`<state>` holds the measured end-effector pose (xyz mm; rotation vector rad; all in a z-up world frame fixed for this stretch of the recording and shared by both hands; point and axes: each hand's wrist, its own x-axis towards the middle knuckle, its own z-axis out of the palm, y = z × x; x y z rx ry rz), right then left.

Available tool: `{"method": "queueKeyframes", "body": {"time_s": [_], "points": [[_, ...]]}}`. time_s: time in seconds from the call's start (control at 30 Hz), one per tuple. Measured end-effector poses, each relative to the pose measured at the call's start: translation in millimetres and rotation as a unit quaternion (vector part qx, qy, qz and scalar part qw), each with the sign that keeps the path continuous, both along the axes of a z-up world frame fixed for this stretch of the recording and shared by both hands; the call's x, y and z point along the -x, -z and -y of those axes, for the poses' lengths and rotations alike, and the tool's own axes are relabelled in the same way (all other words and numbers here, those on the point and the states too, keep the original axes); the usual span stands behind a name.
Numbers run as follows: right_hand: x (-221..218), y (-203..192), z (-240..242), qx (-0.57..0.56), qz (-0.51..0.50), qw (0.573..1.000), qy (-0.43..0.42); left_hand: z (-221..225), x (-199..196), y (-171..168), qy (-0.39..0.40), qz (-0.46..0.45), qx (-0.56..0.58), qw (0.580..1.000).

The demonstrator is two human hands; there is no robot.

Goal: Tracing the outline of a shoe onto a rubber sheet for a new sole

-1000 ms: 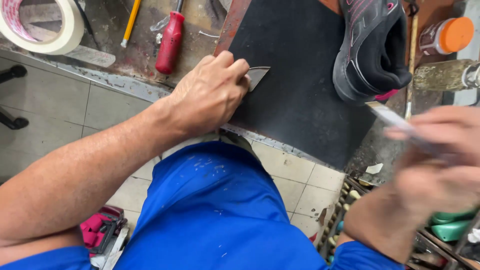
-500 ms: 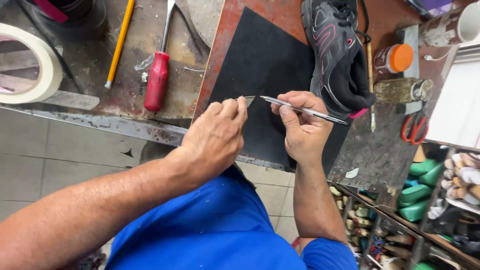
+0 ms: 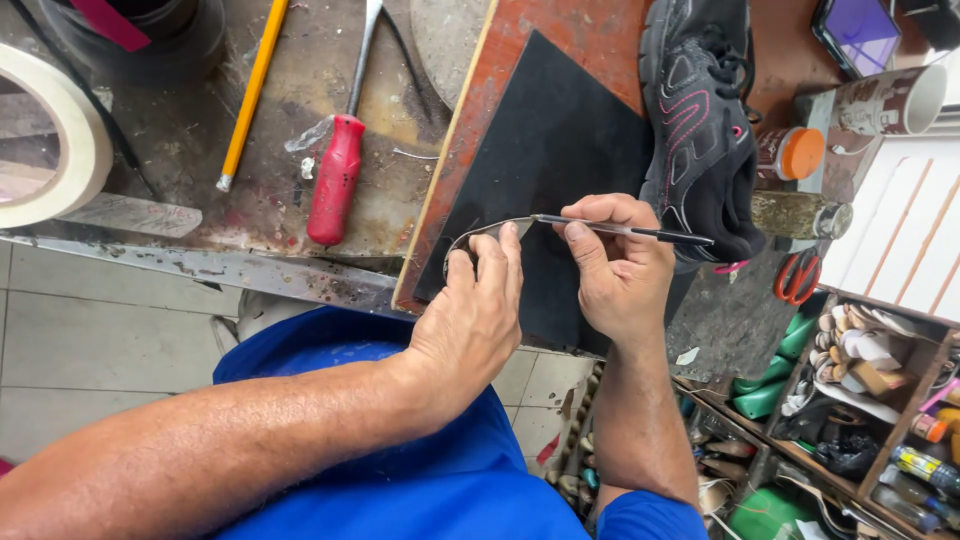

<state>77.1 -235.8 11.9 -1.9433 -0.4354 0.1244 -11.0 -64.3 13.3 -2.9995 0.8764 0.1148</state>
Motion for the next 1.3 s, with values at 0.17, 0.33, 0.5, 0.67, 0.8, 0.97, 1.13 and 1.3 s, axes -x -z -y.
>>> {"method": "queueKeyframes", "body": {"time_s": [0.17, 0.33, 0.5, 0.67, 0.8, 0.97, 1.13, 1.3], "points": [[-2.3, -13.1, -22.1, 0.04, 0.002, 0.997, -0.064, -3.0, 7.5, 4.6, -0.016, 0.018, 0.032, 0.999], [-6.7, -22.7, -34.9, 0.087, 0.03, 0.987, -0.135, -1.2, 15.5, 14.9, -0.046, 0.048, 0.062, 0.996], [-7.4, -17.1, -35.1, 0.093, 0.02, 0.982, -0.164, 0.2, 23.2, 18.0, -0.072, 0.073, 0.095, 0.99], [-10.7, -10.6, -28.9, 0.073, 0.013, 0.981, -0.179, 8.6, 28.3, 30.5, -0.119, 0.103, 0.149, 0.976], [-12.9, -10.9, -27.6, 0.064, 0.022, 0.978, -0.196, 13.1, 32.1, 35.6, -0.143, 0.114, 0.179, 0.967], [-14.3, -13.4, -29.0, 0.064, 0.039, 0.974, -0.216, 15.3, 32.3, 34.1, -0.165, 0.141, 0.181, 0.959], [-11.0, -20.3, -36.1, 0.092, 0.082, 0.963, -0.24, 20.9, 32.5, 38.4, -0.179, 0.165, 0.18, 0.953], [-9.8, -17.3, -49.6, 0.086, 0.084, 0.96, -0.255, 23.7, 31.4, 40.3, -0.198, 0.184, 0.185, 0.945]]}}
